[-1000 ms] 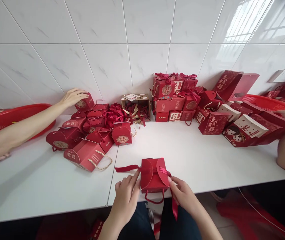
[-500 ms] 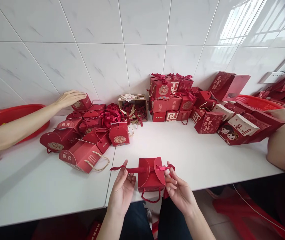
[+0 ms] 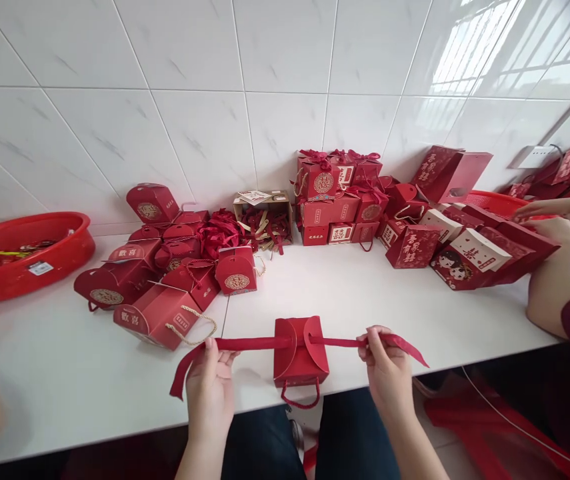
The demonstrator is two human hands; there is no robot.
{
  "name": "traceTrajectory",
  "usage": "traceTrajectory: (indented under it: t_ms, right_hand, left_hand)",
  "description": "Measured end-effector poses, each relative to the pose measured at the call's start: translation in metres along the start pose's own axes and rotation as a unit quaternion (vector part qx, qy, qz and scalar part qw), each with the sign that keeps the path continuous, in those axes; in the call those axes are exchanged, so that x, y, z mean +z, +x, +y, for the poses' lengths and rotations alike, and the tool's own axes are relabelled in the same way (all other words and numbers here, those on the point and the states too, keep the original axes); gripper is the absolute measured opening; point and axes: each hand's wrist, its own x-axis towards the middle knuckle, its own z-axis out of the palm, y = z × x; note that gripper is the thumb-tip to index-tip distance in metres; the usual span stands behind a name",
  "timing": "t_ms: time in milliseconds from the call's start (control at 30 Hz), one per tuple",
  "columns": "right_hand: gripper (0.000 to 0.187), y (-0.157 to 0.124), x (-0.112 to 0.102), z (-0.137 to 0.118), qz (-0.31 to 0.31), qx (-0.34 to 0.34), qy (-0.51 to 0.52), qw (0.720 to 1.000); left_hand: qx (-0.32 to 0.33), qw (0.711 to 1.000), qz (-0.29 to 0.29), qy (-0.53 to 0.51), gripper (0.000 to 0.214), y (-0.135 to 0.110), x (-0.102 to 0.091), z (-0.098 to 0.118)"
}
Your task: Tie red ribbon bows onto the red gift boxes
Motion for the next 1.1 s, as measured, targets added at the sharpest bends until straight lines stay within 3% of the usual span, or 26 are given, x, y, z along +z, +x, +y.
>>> traceTrajectory:
  t_ms: [167,300,400,500,633,800,900,1033,1100]
  right_hand:
    - [0.032,0.009,0.003,-0.014,0.004,-0.009,-0.039,0.999]
    - [0.028,0.014,0.008,-0.024,-0.006,0.036,0.022,0.999]
    - [0.028,0.013,0.011,-0.032,-0.019,0.045,0.072,0.996]
    - [0.027,0.01,0.013,-0.04,-0.014,0.004,0.082,0.997]
    - [0.023,0.01,0.02,-0.055,-0.006,-0.082,0.043,0.996]
    - [0.019,0.011,0.047,-0.079,0.013,-0.172,-0.034,0.985]
    - [0.018,0.01,0.063,-0.088,-0.025,-0.204,-0.066,0.976]
    - [0.027,0.011,0.078,-0.092,-0.081,-0.232,-0.104,0.964]
    - [0.02,0.012,0.084,-0.094,-0.093,-0.241,-0.117,0.959]
  left_hand:
    - [0.103,0.993,0.021,0.047,0.038,0.005,-0.004,0.009]
    - [0.147,0.985,0.021,0.085,0.027,0.011,-0.006,0.013]
    - [0.176,0.981,0.019,0.082,0.034,0.015,-0.006,0.016]
    - [0.205,0.975,-0.008,0.087,0.039,0.018,-0.001,0.023]
    - [0.265,0.958,-0.028,0.102,0.026,0.015,0.018,0.038]
    - [0.273,0.957,-0.066,0.069,0.023,0.006,0.045,0.051]
    - [0.272,0.953,-0.106,0.085,0.025,0.0,0.058,0.055]
    - [0.32,0.928,-0.146,0.126,0.027,-0.008,0.073,0.062]
    - [0.331,0.917,-0.182,0.129,0.024,-0.012,0.08,0.067]
